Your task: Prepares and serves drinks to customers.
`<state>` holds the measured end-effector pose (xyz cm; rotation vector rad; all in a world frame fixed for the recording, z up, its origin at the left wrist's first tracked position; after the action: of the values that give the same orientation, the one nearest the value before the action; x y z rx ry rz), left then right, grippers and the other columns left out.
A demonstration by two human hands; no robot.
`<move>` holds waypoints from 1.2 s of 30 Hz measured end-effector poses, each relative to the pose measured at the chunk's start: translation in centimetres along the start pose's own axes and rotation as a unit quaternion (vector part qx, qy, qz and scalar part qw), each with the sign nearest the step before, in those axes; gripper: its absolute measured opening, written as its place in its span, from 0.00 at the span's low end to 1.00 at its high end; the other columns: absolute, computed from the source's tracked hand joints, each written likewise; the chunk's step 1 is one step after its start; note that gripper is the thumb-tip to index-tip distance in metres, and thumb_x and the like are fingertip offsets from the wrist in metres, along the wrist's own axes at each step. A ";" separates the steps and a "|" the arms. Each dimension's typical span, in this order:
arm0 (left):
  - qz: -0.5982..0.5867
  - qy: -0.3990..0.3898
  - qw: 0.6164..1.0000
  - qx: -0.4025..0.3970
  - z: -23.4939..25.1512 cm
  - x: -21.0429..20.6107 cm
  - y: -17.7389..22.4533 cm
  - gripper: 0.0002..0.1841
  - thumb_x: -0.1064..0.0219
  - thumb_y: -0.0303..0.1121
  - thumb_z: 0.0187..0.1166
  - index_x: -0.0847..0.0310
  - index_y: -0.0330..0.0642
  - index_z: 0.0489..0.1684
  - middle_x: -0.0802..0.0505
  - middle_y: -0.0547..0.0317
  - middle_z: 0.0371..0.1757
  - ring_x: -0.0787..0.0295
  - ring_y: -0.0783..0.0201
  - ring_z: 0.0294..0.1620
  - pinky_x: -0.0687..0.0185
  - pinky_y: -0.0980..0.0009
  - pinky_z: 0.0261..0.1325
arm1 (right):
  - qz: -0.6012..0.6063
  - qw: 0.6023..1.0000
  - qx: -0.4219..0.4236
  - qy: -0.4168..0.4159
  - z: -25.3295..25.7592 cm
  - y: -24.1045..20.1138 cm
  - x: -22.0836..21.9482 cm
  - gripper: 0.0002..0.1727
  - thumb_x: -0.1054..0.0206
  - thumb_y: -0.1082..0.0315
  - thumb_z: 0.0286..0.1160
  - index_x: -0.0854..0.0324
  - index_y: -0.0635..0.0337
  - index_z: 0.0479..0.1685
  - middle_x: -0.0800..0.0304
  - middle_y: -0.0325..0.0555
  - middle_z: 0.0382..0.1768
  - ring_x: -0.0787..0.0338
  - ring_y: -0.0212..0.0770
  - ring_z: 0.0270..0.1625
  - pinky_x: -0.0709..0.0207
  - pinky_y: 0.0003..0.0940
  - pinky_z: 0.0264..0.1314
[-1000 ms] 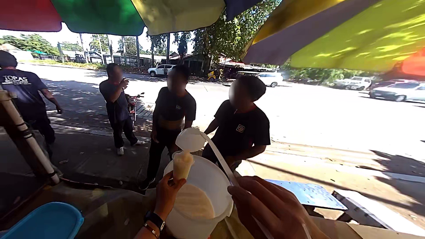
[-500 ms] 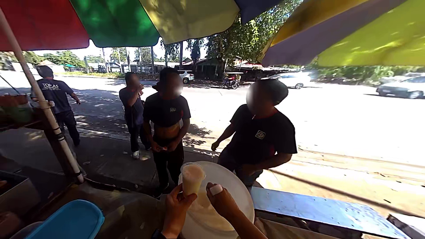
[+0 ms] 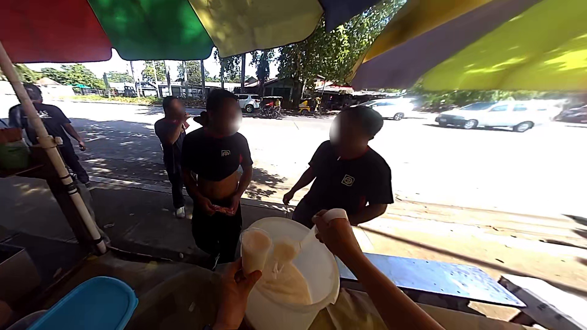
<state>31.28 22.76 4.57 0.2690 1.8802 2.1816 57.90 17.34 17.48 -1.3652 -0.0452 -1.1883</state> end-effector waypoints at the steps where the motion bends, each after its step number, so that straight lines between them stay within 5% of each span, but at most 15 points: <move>1: -0.002 -0.001 1.000 -0.006 0.0 0.0 -0.2 0.27 0.17 0.30 0.65 0.16 0.30 0.64 0.05 0.47 0.54 0.05 0.64 0.51 0.08 0.70 0.58 | 0.011 1.000 -0.016 0.004 0.2 -1.3 1.8 0.12 0.39 0.65 0.87 0.14 0.65 0.43 0.11 0.51 0.28 0.10 0.45 0.28 0.13 0.49 0.38; 5: -0.009 0.004 1.000 -0.007 -0.5 -0.4 -0.4 0.28 0.17 0.29 0.64 0.17 0.29 0.65 0.05 0.47 0.53 0.04 0.64 0.50 0.08 0.69 0.59 | 0.038 0.996 -0.073 0.030 -0.1 -7.0 8.1 0.14 0.41 0.62 0.91 0.16 0.63 0.45 0.10 0.51 0.25 0.09 0.44 0.24 0.11 0.45 0.34; 10: -0.012 -0.005 1.000 0.010 -0.9 -0.6 0.0 0.27 0.18 0.28 0.66 0.17 0.30 0.66 0.05 0.46 0.55 0.05 0.63 0.52 0.09 0.69 0.60 | 0.110 0.991 -0.040 0.065 -1.0 -12.4 12.8 0.14 0.44 0.65 0.92 0.17 0.66 0.43 0.10 0.50 0.22 0.09 0.40 0.19 0.10 0.36 0.25; 21: -0.014 0.003 1.000 0.007 -0.4 -1.0 0.5 0.27 0.17 0.30 0.66 0.17 0.31 0.65 0.05 0.48 0.54 0.05 0.64 0.52 0.10 0.68 0.61 | 0.097 0.986 0.110 0.083 -5.8 -16.7 13.0 0.12 0.43 0.68 0.90 0.15 0.60 0.39 0.11 0.42 0.20 0.11 0.34 0.18 0.15 0.29 0.22; 27: -0.005 0.013 1.000 0.005 0.3 -1.4 0.8 0.28 0.16 0.32 0.64 0.16 0.31 0.65 0.05 0.47 0.54 0.05 0.63 0.52 0.10 0.68 0.61 | 0.215 0.971 -0.056 0.089 -2.5 -11.9 12.8 0.14 0.46 0.66 0.92 0.19 0.66 0.44 0.10 0.51 0.23 0.09 0.41 0.18 0.11 0.36 0.24; 31: -0.027 0.018 0.999 -0.019 1.5 -1.8 1.0 0.28 0.16 0.32 0.63 0.15 0.31 0.63 0.05 0.48 0.54 0.05 0.63 0.52 0.09 0.68 0.60 | 0.257 0.952 -0.152 0.072 -1.9 -4.7 8.3 0.24 0.48 0.53 0.95 0.18 0.68 0.47 0.08 0.56 0.27 0.07 0.48 0.22 0.10 0.43 0.27; 36: -0.031 0.018 0.998 -0.056 3.4 -2.4 1.5 0.27 0.17 0.34 0.65 0.15 0.30 0.63 0.04 0.48 0.53 0.04 0.63 0.50 0.08 0.67 0.58 | 0.170 0.983 -0.047 0.041 -5.5 4.4 -2.4 0.17 0.42 0.61 0.90 0.16 0.69 0.52 0.09 0.53 0.36 0.08 0.43 0.34 0.12 0.43 0.43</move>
<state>34.47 25.05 6.61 0.1478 1.7518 2.2548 56.41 13.67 11.21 -1.3409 0.2964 -0.9653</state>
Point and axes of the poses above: each hand's wrist, its own z-axis towards the middle knuckle, its own x-axis out of the back of the hand, y = z × x, the point moved 1 cm from there along z, towards the middle knuckle
